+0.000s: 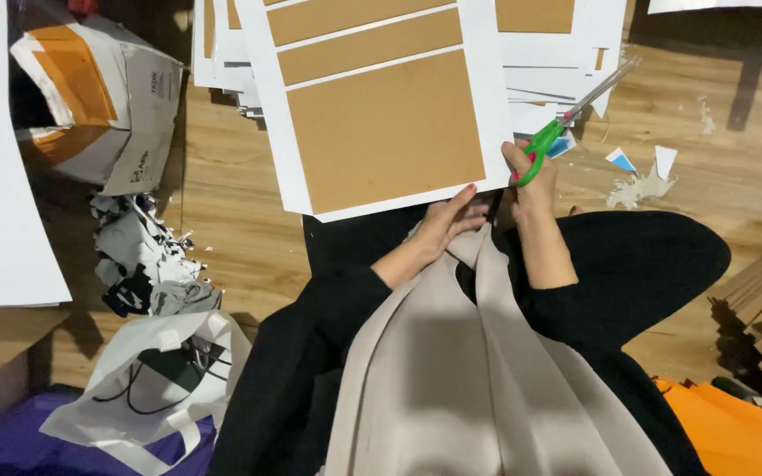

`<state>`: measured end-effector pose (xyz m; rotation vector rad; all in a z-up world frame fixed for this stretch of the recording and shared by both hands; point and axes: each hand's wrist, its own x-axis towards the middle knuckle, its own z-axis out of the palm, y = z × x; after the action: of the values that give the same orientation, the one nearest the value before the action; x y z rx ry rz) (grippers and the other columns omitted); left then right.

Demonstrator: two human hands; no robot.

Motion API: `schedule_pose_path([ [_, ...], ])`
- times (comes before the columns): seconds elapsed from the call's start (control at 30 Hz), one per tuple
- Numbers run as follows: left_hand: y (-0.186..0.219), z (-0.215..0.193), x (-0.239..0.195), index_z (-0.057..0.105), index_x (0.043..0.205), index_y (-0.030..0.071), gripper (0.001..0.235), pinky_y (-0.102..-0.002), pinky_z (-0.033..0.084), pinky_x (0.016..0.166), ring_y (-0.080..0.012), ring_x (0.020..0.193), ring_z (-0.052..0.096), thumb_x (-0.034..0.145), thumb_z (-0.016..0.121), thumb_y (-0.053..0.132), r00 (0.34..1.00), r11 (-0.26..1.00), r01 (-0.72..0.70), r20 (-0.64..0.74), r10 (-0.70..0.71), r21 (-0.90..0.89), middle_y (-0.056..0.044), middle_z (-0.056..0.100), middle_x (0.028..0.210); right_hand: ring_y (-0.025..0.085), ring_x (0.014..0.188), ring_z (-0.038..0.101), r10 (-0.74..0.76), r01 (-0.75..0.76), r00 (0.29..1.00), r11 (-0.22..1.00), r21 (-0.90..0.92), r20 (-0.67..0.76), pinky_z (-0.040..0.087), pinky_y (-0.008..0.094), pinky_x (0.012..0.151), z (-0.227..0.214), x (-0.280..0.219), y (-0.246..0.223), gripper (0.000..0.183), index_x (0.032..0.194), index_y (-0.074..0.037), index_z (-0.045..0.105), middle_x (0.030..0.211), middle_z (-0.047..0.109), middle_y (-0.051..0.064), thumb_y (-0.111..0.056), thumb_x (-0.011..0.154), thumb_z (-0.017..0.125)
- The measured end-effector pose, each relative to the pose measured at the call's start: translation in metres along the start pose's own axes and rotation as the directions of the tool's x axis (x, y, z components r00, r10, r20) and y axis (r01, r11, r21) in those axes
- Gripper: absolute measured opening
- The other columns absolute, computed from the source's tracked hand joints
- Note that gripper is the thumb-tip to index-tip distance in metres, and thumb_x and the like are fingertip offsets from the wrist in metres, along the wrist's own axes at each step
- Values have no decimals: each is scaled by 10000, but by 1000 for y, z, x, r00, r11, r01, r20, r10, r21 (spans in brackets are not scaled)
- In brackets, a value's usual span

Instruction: Trimming the white margins off printed cardboard sheets using a pair of scissors while sitting on the floor.

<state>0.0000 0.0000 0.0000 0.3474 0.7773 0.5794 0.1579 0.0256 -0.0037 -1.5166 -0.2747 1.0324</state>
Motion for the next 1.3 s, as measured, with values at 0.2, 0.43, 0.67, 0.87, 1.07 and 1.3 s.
schedule_pose_path([
  [0.2,14,28,36,368,1266,-72,615,-380,555,719,-378,868,610,832,675,237,943,969,-241,-246,222,-47,-270,518,1151,155,390,561,152,-147,988,979,-141,31,379,240,237,2,-57,-39,420,697,-2,539,571,561,159,-375,804,700],
  [0.43,29,37,46,415,1246,-50,571,-380,577,719,-351,831,624,805,695,183,904,950,-306,-334,267,-68,-212,532,1147,166,446,549,366,-238,898,871,-430,246,402,241,379,-31,-101,-15,463,689,-14,631,505,562,135,-453,833,596],
  [0.67,17,21,52,511,1157,-35,472,-385,587,714,-352,799,641,784,722,161,882,923,-345,-396,257,-170,-173,591,1054,184,582,553,382,-139,866,805,-577,324,434,259,571,-33,-110,-8,417,666,-26,652,596,604,135,-416,814,656],
  [0.87,14,14,53,522,1151,-14,464,-350,597,668,-305,733,655,769,735,140,846,916,-378,-451,284,-133,-167,607,1015,182,558,512,350,-104,866,825,-556,357,410,255,624,-21,-110,-6,465,639,-23,646,546,570,117,-449,824,641],
  [1.07,14,33,54,513,1146,-30,468,-323,594,657,-294,698,650,775,726,161,851,918,-367,-453,267,-148,-171,602,1005,129,509,501,298,-77,902,822,-565,311,399,227,581,-16,-100,-11,473,616,-73,654,483,546,69,-491,833,615],
  [1.3,8,31,62,503,1154,-40,464,-307,594,652,-295,705,649,785,716,145,848,917,-367,-461,261,-157,-163,597,1005,127,509,483,308,-101,913,807,-582,268,377,228,582,-16,-98,-20,468,599,-71,643,482,539,70,-487,813,642],
])
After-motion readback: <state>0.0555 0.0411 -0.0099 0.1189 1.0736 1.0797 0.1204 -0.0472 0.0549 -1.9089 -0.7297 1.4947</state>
